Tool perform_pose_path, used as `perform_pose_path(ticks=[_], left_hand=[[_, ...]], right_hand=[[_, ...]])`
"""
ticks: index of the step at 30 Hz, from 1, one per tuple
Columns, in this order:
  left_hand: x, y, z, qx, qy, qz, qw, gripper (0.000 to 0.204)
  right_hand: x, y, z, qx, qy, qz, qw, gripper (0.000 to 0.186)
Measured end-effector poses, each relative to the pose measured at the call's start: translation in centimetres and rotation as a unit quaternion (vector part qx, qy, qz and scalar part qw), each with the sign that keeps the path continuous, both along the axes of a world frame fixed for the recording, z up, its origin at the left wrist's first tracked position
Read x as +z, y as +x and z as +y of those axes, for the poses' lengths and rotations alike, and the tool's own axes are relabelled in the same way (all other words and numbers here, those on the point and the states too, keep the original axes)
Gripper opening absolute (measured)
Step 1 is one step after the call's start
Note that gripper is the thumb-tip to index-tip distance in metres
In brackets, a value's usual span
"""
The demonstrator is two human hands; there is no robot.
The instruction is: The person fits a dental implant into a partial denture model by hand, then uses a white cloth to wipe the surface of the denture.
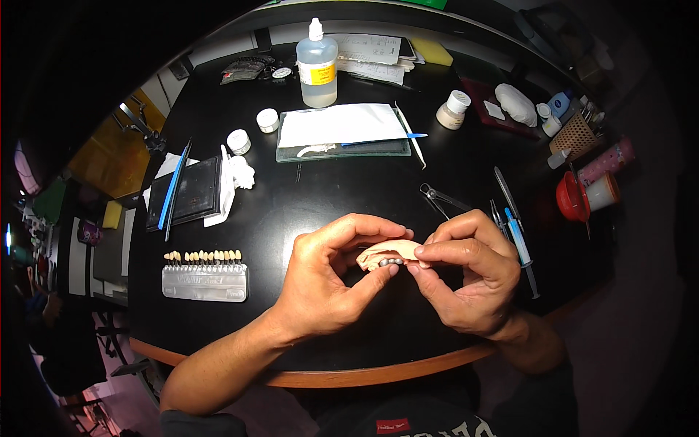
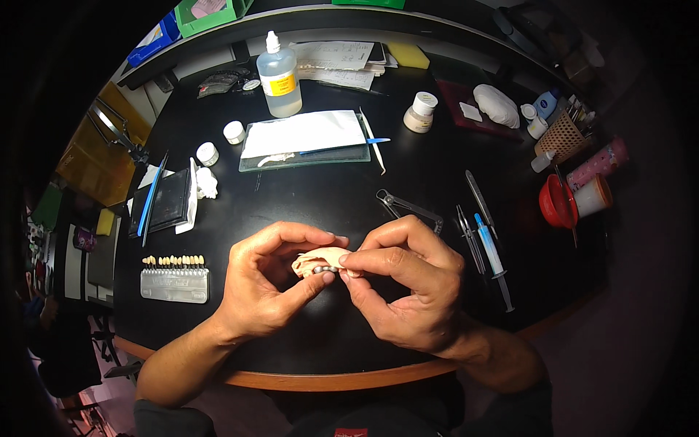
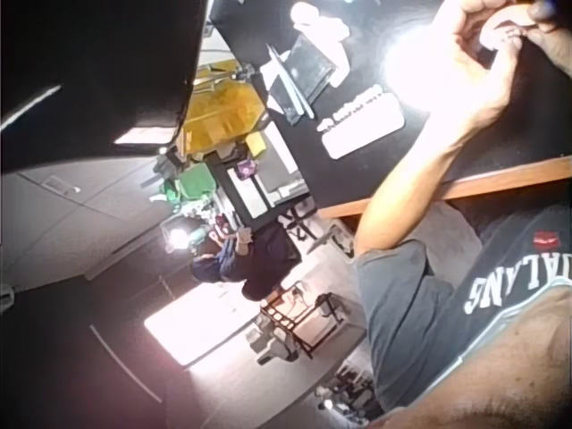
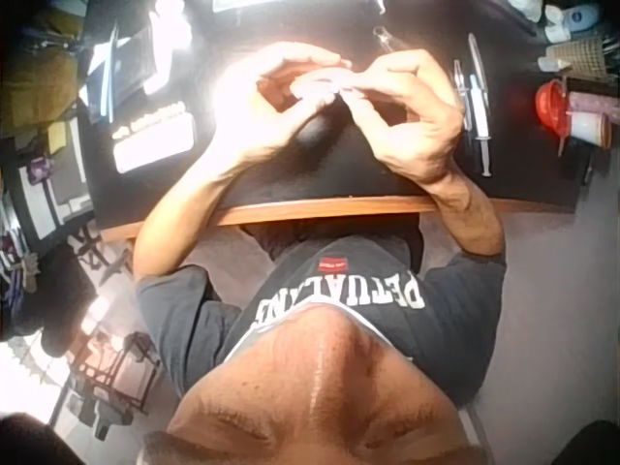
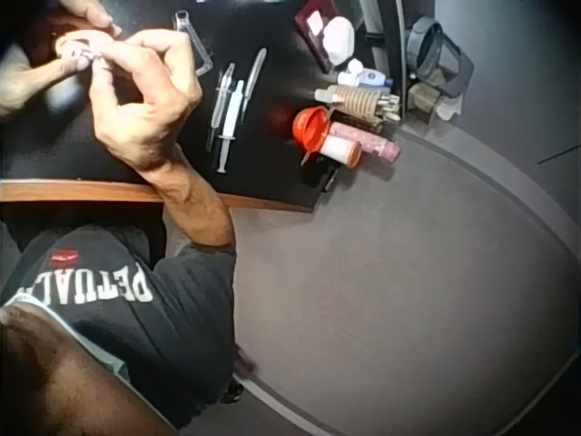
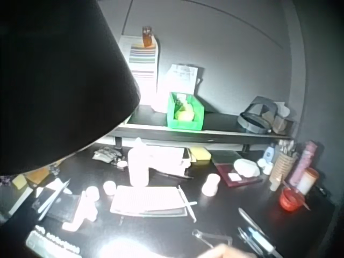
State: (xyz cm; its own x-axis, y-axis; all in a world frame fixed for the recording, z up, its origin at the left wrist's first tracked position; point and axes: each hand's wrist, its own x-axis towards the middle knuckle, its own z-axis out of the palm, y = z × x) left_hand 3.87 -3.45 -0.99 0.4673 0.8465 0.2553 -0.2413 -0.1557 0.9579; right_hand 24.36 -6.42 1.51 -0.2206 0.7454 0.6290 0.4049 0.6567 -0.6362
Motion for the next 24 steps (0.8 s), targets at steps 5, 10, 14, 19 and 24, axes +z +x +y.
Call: perform_pose_path(ticks=[5, 10, 14, 19, 24], left_hand=[[0.1, 0.0, -0.1, 0.001, -0.001, -0.002, 1.0, 0.035], [-0.1, -0.2, -0.1, 0.001, -0.006, 0.002, 1.0, 0.036], [0.6, 0.0, -0.1, 0.019, 0.003, 0.016, 1.0, 0.037], [0.7, -0.4, 0.4, -0.001, -0.077, -0.036, 0.996, 0.044], [0.7, -0.6, 0.8, -0.037, -0.151, -0.077, 0.985, 0.053]], right_hand=[[-0.1, 0.1, 0.0, -0.003, 0.004, -0.003, 1.0, 0.026], [-0.1, 0.2, -0.1, 0.02, -0.013, -0.027, 0.999, 0.026], [-0.1, -0.2, -0.3, 0.008, -0.063, 0.049, 0.997, 0.02], [-0.5, 0.5, -0.3, 0.109, -0.203, 0.169, 0.958, 0.023], [0.5, -0.1, -0.6, 0.143, -0.38, 0.293, 0.866, 0.042]])
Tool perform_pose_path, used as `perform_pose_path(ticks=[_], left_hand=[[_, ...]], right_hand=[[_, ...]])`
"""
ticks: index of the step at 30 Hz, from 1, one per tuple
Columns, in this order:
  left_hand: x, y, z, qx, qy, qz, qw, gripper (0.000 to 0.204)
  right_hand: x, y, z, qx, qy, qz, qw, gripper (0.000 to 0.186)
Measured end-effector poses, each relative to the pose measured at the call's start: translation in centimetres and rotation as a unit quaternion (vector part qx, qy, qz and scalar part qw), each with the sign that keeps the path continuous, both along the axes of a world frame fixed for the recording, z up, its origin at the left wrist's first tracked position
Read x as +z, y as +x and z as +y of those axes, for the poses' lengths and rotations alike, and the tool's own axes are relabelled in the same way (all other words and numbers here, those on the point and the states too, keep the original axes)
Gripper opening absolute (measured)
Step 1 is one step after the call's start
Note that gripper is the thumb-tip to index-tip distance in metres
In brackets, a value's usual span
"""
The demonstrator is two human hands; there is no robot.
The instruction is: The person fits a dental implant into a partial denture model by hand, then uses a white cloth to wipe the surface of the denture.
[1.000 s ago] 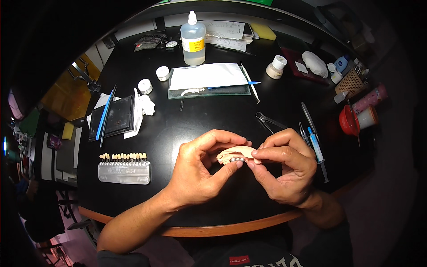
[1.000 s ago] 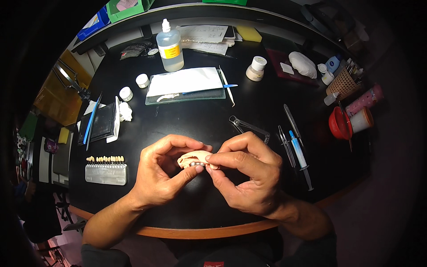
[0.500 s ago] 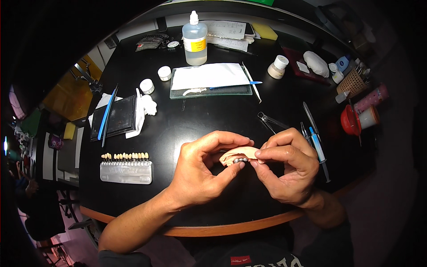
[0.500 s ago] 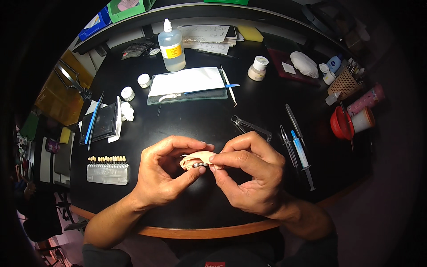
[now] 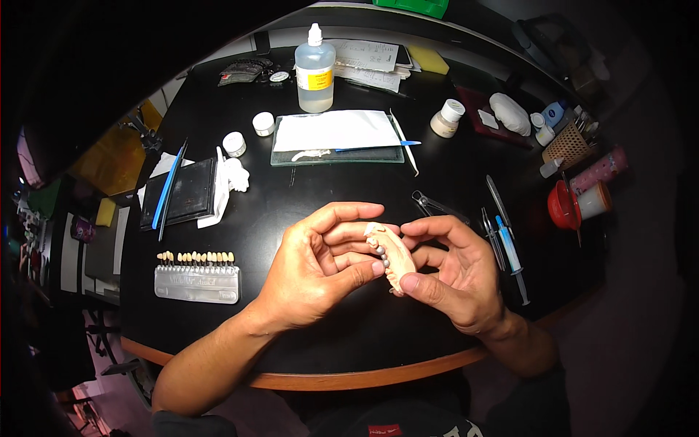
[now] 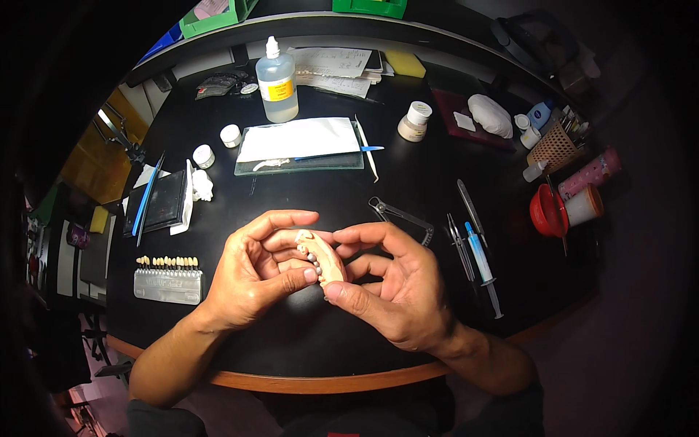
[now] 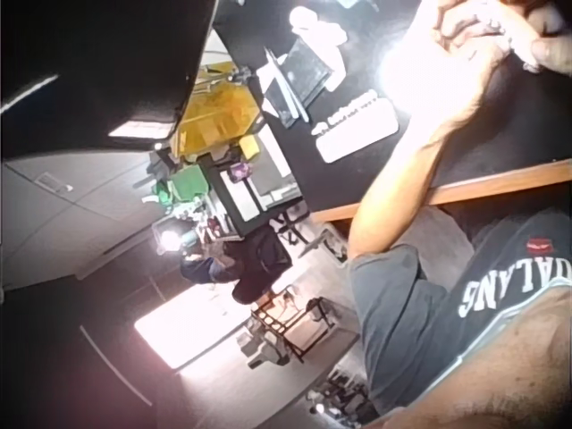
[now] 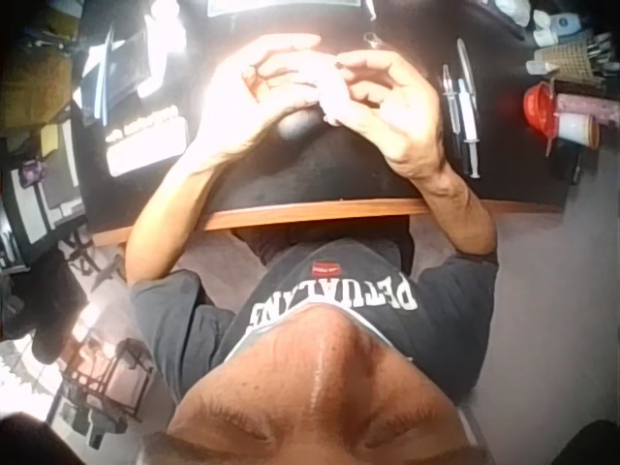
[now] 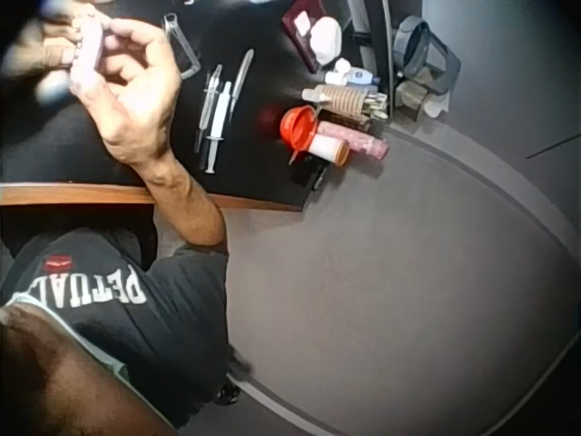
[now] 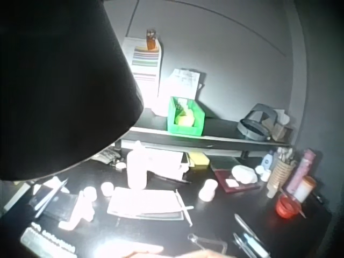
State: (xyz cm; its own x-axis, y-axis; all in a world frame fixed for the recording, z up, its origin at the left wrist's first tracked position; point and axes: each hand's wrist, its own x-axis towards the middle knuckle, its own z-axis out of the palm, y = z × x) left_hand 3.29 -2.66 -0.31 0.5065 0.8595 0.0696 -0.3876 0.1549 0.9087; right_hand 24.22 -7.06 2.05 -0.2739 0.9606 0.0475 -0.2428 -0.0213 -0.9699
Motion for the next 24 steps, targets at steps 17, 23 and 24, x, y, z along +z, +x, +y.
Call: perform_pose_path(ticks=[17, 23, 24], left_hand=[[-0.28, -0.9, 0.44, -0.079, -0.077, 0.024, 0.994, 0.049], [0.02, -0.9, 0.46, -0.062, -0.083, 0.065, 0.993, 0.04], [0.02, -0.92, 0.45, -0.058, -0.086, 0.069, 0.992, 0.039]], right_hand=[[0.01, -0.18, 0.17, 0.044, -0.095, 0.002, 0.995, 0.059], [-0.26, -0.28, 0.07, 0.043, -0.085, -0.011, 0.995, 0.06], [-0.21, -0.32, 0.09, 0.042, -0.081, -0.016, 0.996, 0.059]])
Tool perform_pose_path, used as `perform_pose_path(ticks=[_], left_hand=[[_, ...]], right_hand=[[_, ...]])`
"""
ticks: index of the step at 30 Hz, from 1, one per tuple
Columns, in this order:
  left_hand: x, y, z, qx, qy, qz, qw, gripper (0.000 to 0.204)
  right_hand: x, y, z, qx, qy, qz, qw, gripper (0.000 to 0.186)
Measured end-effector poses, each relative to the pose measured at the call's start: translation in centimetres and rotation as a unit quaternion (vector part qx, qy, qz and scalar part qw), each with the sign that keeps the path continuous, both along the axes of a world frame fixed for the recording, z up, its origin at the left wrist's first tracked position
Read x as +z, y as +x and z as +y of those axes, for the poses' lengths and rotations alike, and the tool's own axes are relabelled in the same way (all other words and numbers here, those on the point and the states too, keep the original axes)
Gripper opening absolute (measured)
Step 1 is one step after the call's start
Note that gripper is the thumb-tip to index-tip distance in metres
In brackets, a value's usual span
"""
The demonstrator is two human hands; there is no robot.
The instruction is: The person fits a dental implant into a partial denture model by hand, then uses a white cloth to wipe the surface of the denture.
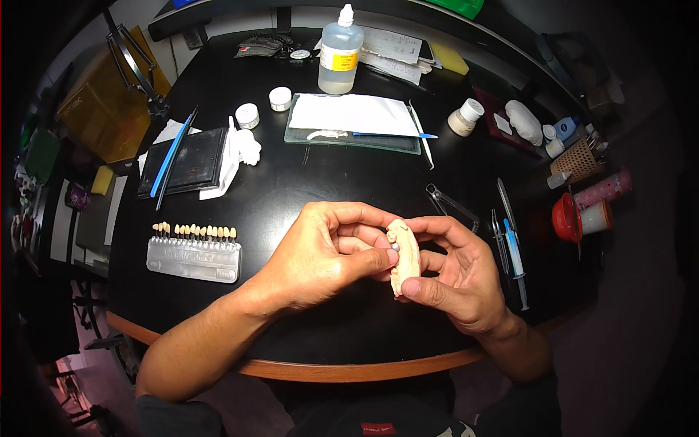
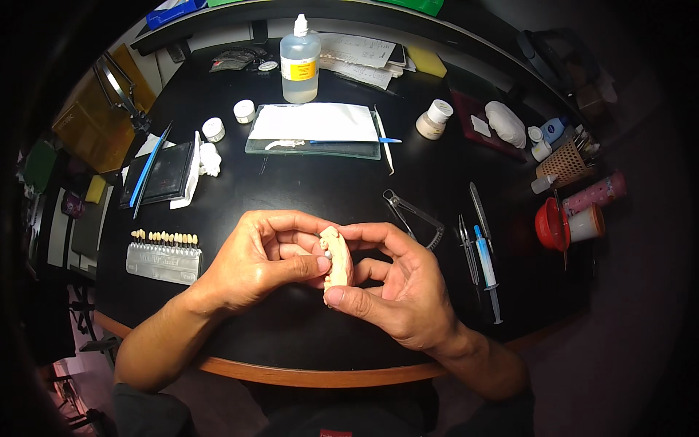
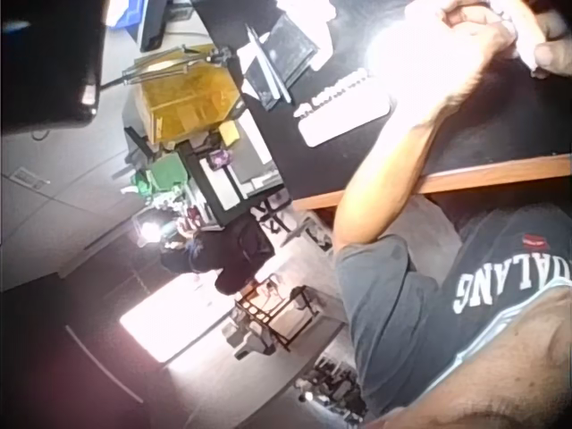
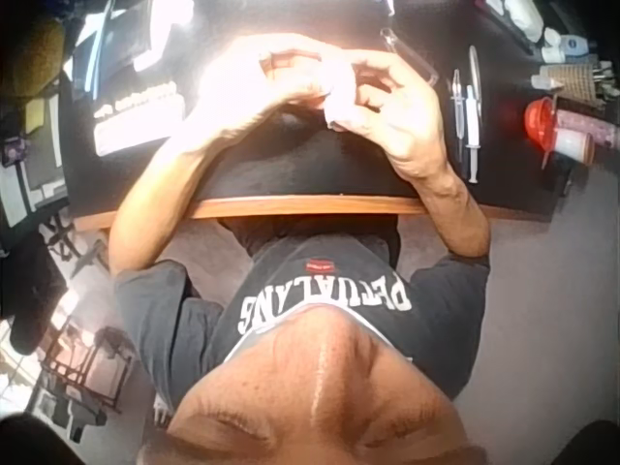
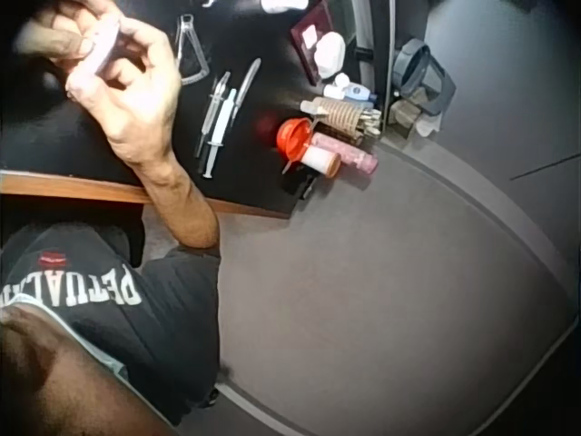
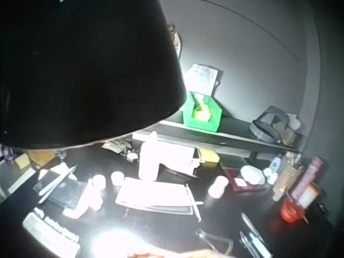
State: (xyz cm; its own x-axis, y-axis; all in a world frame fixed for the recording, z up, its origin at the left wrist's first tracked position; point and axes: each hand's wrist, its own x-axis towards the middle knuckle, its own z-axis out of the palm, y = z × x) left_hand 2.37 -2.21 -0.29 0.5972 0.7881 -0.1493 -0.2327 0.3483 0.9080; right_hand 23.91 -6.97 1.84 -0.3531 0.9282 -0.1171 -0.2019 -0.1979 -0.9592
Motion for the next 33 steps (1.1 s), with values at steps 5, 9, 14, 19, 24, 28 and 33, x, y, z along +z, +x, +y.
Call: perform_pose_path(ticks=[5, 9, 14, 19, 24, 28, 33], left_hand=[[-0.05, 0.05, -0.1, 0.014, 0.0, 0.003, 1.0, 0.038], [-0.03, 0.1, -0.14, 0.017, 0.012, 0.013, 1.0, 0.037], [-0.08, 0.13, -0.13, 0.024, 0.015, 0.016, 0.999, 0.037], [-0.01, 0.28, -0.23, 0.035, 0.01, 0.0, 0.999, 0.036], [0.09, 0.13, -0.19, 0.03, 0.011, 0.003, 0.999, 0.035], [0.13, 0.13, -0.17, 0.028, 0.012, 0.006, 1.0, 0.036], [0.48, 0.03, -0.15, 0.026, -0.004, 0.009, 1.0, 0.037]], right_hand=[[-0.05, -0.1, -0.03, -0.005, -0.001, -0.005, 1.0, 0.061], [0.07, -0.24, -0.07, -0.009, -0.007, 0.011, 1.0, 0.062], [-0.07, -0.29, -0.08, -0.005, -0.01, 0.006, 1.0, 0.059], [-0.07, -0.38, -0.14, -0.016, -0.006, 0.004, 1.0, 0.059], [-0.19, -0.27, -0.12, -0.009, -0.001, 0.006, 1.0, 0.058], [-0.08, -0.29, -0.11, -0.007, -0.008, 0.01, 1.0, 0.057], [-0.37, -0.1, -0.02, -0.003, -0.015, 0.035, 0.999, 0.059]])
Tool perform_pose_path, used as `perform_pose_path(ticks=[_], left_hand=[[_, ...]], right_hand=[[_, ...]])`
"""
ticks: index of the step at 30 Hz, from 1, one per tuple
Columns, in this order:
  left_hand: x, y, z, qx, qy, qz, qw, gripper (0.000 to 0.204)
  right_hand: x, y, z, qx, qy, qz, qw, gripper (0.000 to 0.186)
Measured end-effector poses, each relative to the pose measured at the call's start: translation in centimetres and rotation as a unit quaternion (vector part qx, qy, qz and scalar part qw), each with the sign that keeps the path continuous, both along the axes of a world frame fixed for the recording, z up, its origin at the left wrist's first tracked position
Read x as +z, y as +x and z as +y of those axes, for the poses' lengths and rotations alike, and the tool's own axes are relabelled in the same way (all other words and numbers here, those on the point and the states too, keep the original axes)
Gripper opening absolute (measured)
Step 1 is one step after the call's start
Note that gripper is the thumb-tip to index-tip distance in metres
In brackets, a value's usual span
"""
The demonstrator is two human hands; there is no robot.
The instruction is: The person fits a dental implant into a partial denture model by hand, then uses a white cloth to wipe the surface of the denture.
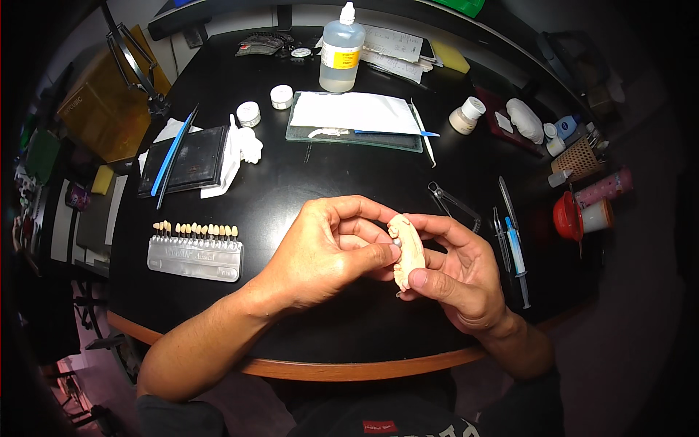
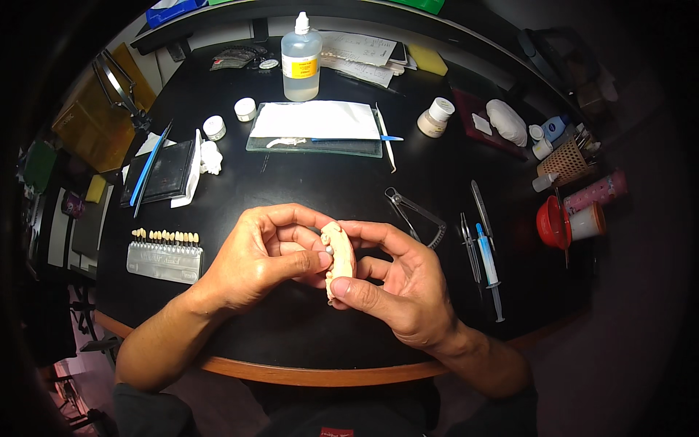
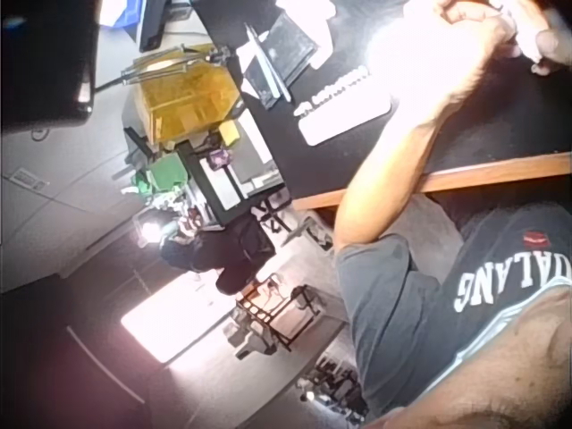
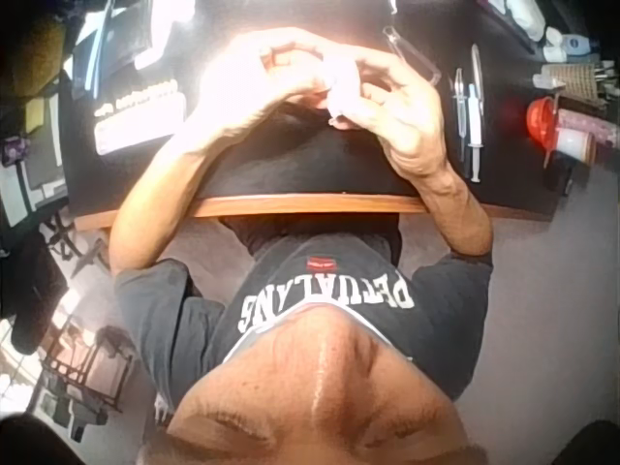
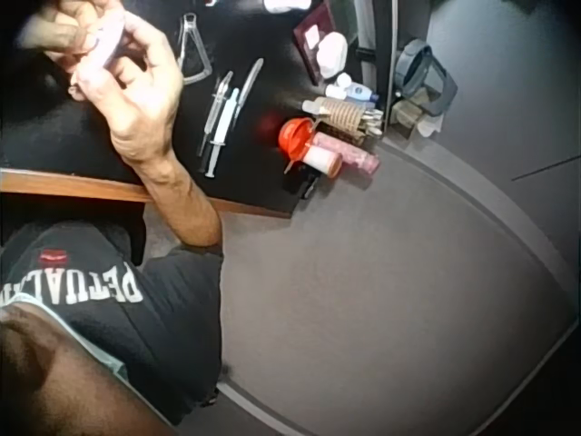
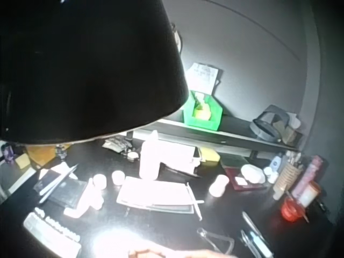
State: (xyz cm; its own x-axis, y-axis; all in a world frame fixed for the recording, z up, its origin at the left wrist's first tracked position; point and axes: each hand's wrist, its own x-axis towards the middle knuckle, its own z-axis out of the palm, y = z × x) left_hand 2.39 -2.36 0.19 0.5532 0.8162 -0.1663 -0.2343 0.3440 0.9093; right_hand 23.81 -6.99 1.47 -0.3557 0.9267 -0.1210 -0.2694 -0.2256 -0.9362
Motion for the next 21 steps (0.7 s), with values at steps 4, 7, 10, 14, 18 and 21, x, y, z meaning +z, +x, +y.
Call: perform_pose_path(ticks=[4, 7, 10, 14, 18, 21], left_hand=[[0.2, -0.1, 0.1, -0.02, -0.004, 0.002, 1.0, 0.038], [0.1, -0.2, 0.1, -0.018, -0.009, 0.017, 1.0, 0.04], [0.4, -0.8, 0.2, -0.039, 0.013, 0.021, 0.999, 0.042], [1.1, -0.4, 0.1, -0.041, 0.011, 0.038, 0.998, 0.043], [0.7, -0.8, 0.2, -0.029, 0.001, 0.023, 0.999, 0.043], [-0.3, -0.9, 0.4, -0.045, 0.029, 0.023, 0.998, 0.04]], right_hand=[[0.4, -0.2, -0.2, 0.011, -0.008, 0.021, 1.0, 0.063], [0.2, -0.3, -0.2, 0.022, 0.003, 0.0, 1.0, 0.064], [0.6, -0.7, -0.2, 0.025, 0.017, -0.039, 0.999, 0.065], [0.5, -0.3, -0.5, 0.025, 0.035, -0.052, 0.998, 0.068], [0.3, -0.7, -0.6, 0.015, 0.045, -0.052, 0.998, 0.071], [-0.1, -0.9, -0.7, 0.01, 0.047, -0.051, 0.998, 0.072]])
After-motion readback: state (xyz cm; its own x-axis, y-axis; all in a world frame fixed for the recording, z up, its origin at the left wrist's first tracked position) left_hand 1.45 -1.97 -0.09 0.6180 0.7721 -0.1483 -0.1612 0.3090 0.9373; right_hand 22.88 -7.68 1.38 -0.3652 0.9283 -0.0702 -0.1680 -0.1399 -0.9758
